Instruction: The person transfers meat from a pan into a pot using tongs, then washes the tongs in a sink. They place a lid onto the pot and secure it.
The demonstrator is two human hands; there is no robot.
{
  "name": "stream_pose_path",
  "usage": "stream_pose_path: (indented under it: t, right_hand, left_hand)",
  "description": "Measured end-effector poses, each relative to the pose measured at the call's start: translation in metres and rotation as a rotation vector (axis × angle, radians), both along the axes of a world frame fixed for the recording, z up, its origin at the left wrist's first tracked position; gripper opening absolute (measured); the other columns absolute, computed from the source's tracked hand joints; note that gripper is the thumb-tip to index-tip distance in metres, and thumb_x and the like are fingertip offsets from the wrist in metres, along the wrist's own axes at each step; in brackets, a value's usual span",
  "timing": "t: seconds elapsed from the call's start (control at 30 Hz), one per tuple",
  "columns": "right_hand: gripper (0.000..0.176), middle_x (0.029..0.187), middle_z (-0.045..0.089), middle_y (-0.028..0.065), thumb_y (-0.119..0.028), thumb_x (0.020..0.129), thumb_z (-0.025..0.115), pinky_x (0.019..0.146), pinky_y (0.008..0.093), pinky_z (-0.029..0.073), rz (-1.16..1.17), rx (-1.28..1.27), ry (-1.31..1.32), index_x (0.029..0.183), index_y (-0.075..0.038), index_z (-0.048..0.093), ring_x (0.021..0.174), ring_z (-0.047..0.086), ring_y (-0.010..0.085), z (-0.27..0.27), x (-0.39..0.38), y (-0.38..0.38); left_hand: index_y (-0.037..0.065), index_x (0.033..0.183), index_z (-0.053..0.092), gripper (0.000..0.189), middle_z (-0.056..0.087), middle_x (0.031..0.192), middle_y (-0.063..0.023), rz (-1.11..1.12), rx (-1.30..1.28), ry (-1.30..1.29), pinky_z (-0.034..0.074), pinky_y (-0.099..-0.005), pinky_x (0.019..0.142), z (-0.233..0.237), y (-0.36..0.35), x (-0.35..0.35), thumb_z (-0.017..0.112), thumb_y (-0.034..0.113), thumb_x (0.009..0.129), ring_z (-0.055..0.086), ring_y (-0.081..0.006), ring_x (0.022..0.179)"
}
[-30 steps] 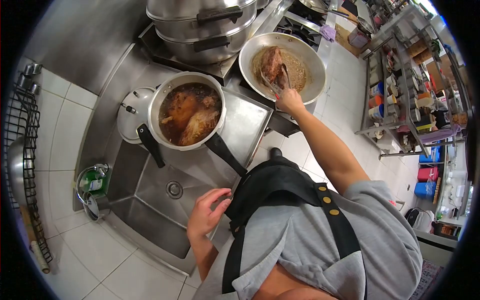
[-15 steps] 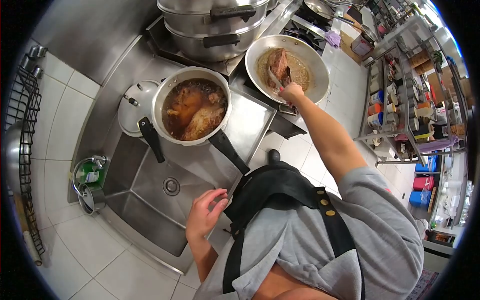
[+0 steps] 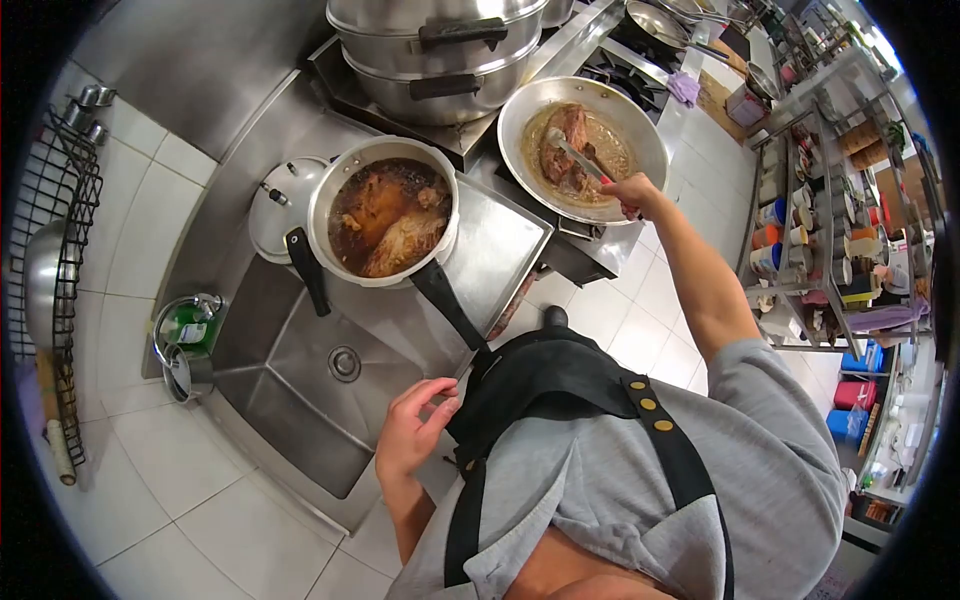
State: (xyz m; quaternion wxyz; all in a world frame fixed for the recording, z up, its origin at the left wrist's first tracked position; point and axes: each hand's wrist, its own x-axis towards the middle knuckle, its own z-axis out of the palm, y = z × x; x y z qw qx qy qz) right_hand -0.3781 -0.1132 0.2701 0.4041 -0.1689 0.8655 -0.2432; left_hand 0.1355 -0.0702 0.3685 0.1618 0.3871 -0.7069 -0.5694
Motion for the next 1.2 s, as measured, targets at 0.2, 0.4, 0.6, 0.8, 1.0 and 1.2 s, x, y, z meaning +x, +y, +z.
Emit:
stream_pose_path:
  t: [0.2,0.4,0.6,0.8,1.0,1.2]
  right_hand:
    - [0.045,0.057,0.06,0.0146,-0.035,0.071,0.078,0.041,0.0349,0.049,0.166,0.133,0.24,0.069,0.006,0.06,0.045,0.06,0.0211,0.033,0.029,0.005]
    - [0.056,0.078,0.066,0.0225,-0.037,0.069,0.079,0.06,0.04,0.055,0.34,0.142,0.637,0.087,0.012,0.06,0.068,0.067,0.0315,0.047,0.07,0.053]
    - [0.049,0.097,0.064,0.0288,-0.026,0.076,0.07,0.078,0.0411,0.054,0.584,0.26,0.799,0.1,0.014,0.057,0.089,0.066,0.0378,0.046,0.117,0.055]
    - [0.037,0.102,0.061,0.0322,-0.015,0.082,0.058,0.073,0.0395,0.056,0.603,0.329,0.862,0.106,0.014,0.058,0.091,0.066,0.0366,0.002,0.114,0.015]
    - [0.036,0.12,0.053,0.0341,-0.014,0.081,0.058,0.072,0.0375,0.057,0.636,0.41,0.936,0.11,0.007,0.062,0.097,0.065,0.0369,-0.003,0.139,-0.036]
    - [0.032,0.124,0.055,0.0254,-0.015,0.083,0.058,0.075,0.0383,0.057,0.484,0.432,0.882,0.111,0.0,0.065,0.099,0.065,0.0359,-0.003,0.134,-0.043]
  left_hand:
    - [0.001,0.106,0.063,0.023,0.066,0.096,-0.01,0.001,0.029,0.016,0.049,-0.0288,0.071,-0.002,0.006,-0.01,0.065,0.008,0.084,0.063,-0.019,0.085]
    - [0.001,0.107,0.063,0.025,0.066,0.095,-0.0093,-0.084,0.086,0.059,0.048,-0.0282,0.075,-0.004,-0.006,-0.011,0.062,0.007,0.083,0.063,-0.0173,0.086]
    - [-0.001,0.103,0.063,0.02,0.064,0.087,-0.0094,-0.17,-0.031,0.15,0.049,-0.0265,0.065,-0.005,-0.035,-0.004,0.065,0.008,0.085,0.061,-0.0172,0.077]
    - [0.0,0.101,0.064,0.021,0.064,0.085,-0.009,-0.232,-0.023,0.121,0.048,-0.0269,0.062,-0.013,-0.052,0.008,0.066,0.012,0.084,0.061,-0.0168,0.074]
    - [0.001,0.101,0.064,0.021,0.063,0.084,-0.0094,-0.304,-0.031,0.134,0.048,-0.0272,0.062,-0.02,-0.063,0.015,0.066,0.013,0.084,0.061,-0.0172,0.073]
    - [0.001,0.102,0.065,0.022,0.064,0.086,-0.0093,-0.282,-0.044,0.147,0.048,-0.0275,0.062,-0.022,-0.067,0.036,0.067,0.014,0.084,0.061,-0.0169,0.072]
